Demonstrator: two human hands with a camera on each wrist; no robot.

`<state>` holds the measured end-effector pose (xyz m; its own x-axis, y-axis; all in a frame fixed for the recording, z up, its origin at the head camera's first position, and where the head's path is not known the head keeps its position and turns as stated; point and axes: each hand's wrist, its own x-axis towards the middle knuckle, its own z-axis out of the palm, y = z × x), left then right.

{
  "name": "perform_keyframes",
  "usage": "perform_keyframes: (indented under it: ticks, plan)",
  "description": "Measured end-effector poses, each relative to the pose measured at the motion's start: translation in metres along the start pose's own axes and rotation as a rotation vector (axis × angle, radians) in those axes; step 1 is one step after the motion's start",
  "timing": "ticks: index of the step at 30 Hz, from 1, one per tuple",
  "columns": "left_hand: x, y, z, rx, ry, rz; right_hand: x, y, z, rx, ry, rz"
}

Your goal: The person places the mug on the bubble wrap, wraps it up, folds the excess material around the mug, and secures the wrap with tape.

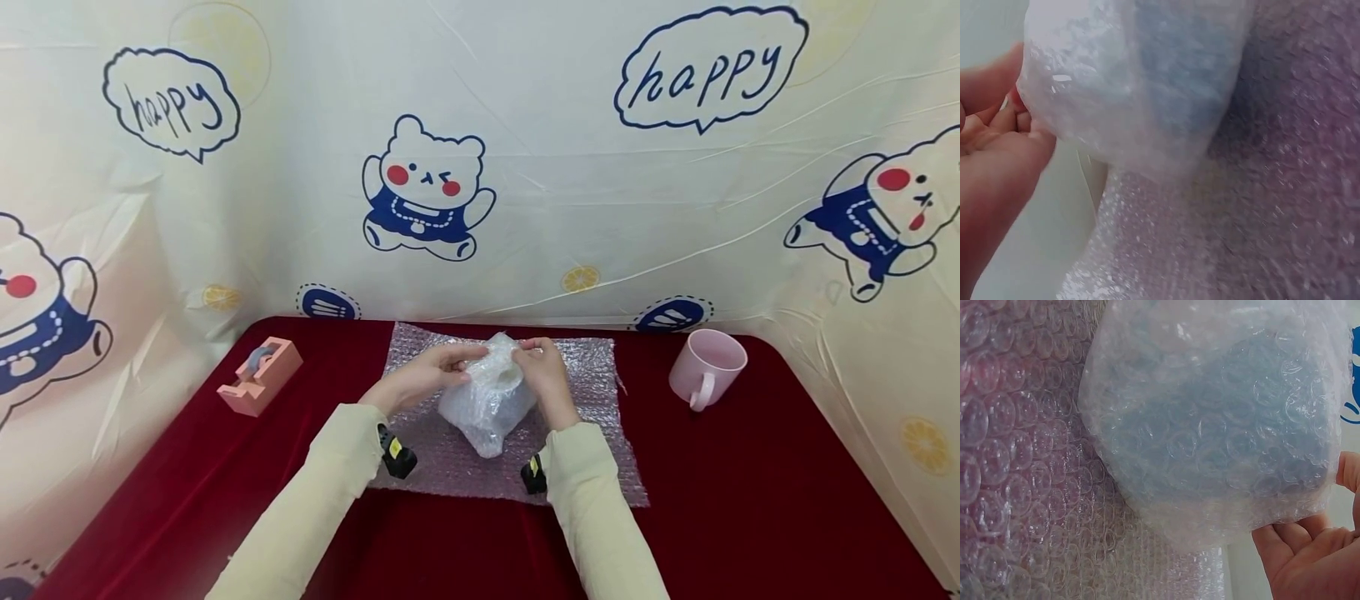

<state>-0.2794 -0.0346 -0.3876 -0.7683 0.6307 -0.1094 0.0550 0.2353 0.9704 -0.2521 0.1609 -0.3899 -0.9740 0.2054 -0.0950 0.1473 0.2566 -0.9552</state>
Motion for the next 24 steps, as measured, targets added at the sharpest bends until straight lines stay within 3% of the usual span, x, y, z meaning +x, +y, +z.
perform_keyframes:
  ticks: [5,13,20,24]
  plan:
    - [-0.005,-0.008,-0.001,-0.046,0.046,-0.011,0.000,0.000,0.000,0.002,-0.011,0.002]
    - [-0.010,-0.007,0.011,-0.080,0.258,-0.030,-0.003,0.001,-0.001,0.046,-0.067,-0.008]
    - [-0.010,-0.009,0.021,-0.138,0.237,-0.022,-0.009,0.005,0.008,0.098,-0.015,-0.055]
    - [-0.008,-0.011,0.025,-0.132,0.272,-0.042,-0.014,0.009,0.009,0.099,-0.028,-0.068]
